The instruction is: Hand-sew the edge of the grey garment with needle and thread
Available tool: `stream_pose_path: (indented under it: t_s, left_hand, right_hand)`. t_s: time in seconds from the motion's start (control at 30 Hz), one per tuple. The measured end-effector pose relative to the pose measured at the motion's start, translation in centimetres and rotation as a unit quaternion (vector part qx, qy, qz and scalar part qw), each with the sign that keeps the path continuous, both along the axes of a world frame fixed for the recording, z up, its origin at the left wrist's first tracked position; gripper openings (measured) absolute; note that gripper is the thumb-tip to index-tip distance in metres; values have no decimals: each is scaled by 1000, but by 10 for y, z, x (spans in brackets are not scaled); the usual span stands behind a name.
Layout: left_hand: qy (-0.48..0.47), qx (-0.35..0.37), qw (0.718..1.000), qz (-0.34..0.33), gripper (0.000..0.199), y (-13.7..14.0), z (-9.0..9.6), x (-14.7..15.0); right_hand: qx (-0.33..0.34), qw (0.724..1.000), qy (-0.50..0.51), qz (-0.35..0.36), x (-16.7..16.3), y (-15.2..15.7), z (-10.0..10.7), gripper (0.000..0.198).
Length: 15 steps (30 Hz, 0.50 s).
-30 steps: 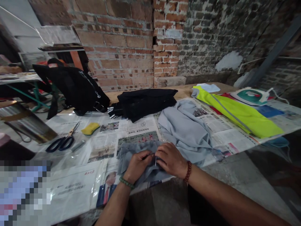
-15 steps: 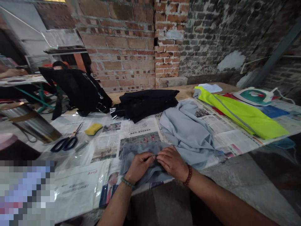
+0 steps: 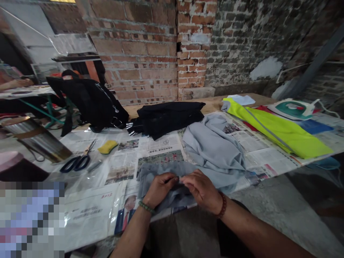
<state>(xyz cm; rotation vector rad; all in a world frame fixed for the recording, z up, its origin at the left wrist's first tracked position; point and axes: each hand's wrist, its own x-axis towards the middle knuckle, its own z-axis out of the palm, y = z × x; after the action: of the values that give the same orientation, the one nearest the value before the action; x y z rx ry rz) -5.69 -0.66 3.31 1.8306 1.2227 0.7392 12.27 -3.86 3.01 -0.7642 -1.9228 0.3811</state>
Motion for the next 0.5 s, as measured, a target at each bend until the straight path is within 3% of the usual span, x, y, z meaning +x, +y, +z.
stream_pose_path:
  t_s: [0.07, 0.17, 0.23, 0.3, 0.4, 0.5]
  left_hand:
    - [-1, -6, 1000, -1, 25, 0, 2, 0]
    - [-10, -12, 1000, -3, 26, -2, 4, 1]
    - [-17, -17, 1000, 5, 24, -2, 5, 2]
    - [-22, -25, 999, 12, 24, -2, 4, 1]
    - [-31, -35, 999, 19, 23, -2, 2, 0]
    - [-40, -38, 998, 26, 20, -2, 2, -1]
  right_hand:
    - [-151, 981, 120, 13, -1, 1, 3, 15]
    - [-324, 883, 338, 21, 1, 6, 13, 18]
    - [-358, 829, 428, 24, 8, 10, 25, 20]
    - [-371, 800, 471, 32, 18, 14, 38, 21]
    - [-363, 784, 502, 42, 36, 15, 58, 20]
    - [-333, 791, 513, 32, 55, 11, 73, 16]
